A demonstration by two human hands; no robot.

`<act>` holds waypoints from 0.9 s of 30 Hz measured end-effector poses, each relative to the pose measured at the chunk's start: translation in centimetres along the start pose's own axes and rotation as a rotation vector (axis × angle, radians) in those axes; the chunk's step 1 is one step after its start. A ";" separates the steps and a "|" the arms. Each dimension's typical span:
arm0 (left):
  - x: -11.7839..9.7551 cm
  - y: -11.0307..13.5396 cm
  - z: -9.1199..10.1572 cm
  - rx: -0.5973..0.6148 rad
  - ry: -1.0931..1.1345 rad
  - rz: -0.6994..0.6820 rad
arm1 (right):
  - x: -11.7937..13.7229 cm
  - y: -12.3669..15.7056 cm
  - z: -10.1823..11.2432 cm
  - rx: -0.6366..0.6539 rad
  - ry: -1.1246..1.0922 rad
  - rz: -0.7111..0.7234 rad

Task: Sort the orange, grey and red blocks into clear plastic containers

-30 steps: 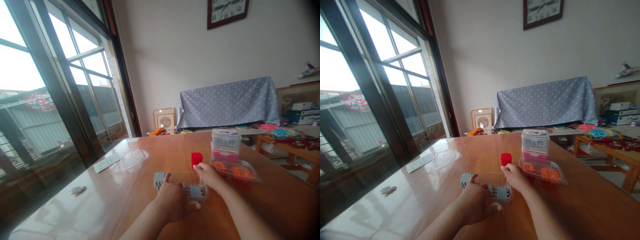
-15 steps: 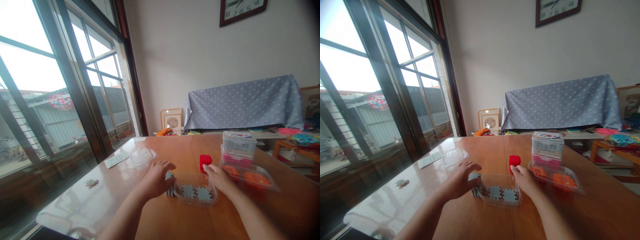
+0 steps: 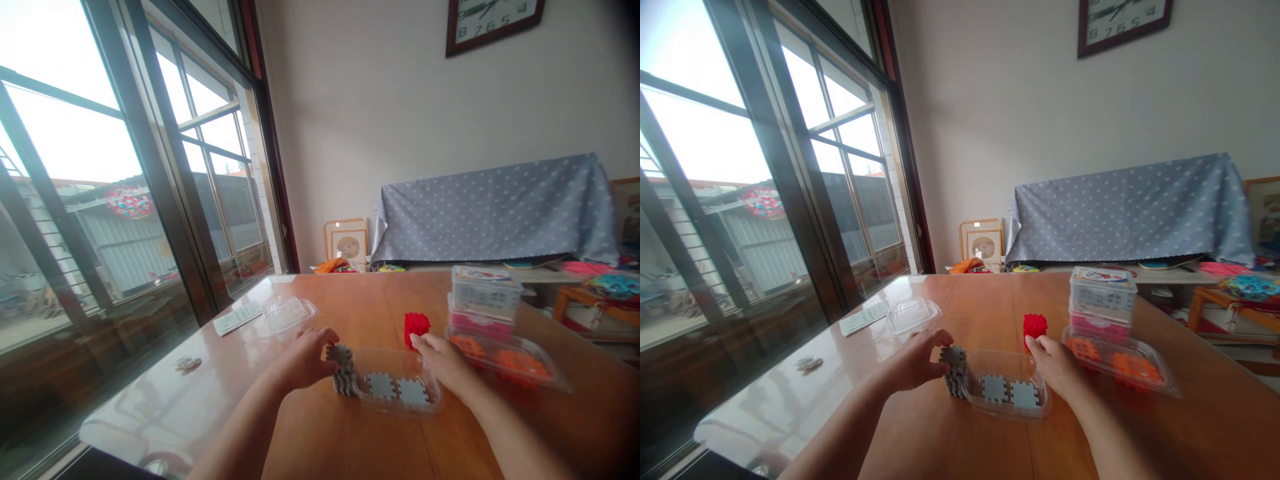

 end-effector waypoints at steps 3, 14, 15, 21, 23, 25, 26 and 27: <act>-1.0 -0.1 0.7 -0.052 0.010 -0.049 | 0.4 0.1 0.2 -0.016 0.012 0.011; -9.2 -3.4 -6.0 0.144 0.139 -0.192 | 1.5 0.5 1.1 -0.051 0.016 0.010; -9.5 -3.8 -6.9 0.169 0.131 -0.190 | 1.5 0.5 1.1 -0.055 0.014 0.015; -9.6 -5.6 -10.7 0.300 0.084 -0.126 | 1.9 0.5 1.7 -0.085 0.004 0.026; -9.4 -5.9 -11.3 0.324 0.079 -0.102 | 2.1 0.6 1.9 -0.088 0.001 0.029; -9.1 -6.0 -11.6 0.329 0.079 -0.078 | 2.3 0.7 2.1 -0.086 0.000 0.026; -8.9 -6.1 -11.7 0.326 0.078 -0.066 | 2.3 0.7 2.1 -0.083 0.004 0.022; -8.8 -6.1 -11.8 0.319 0.073 -0.058 | 2.3 0.7 2.0 -0.080 0.008 0.018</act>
Point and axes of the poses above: each hand's wrist, its own y-axis away from the middle knuckle, its own z-axis out of the back of the hand, x = y × z, the point moved 9 cm from there along -y, towards the middle knuckle, and after that the axes turned 2 degrees about y, right-handed, at the moved point
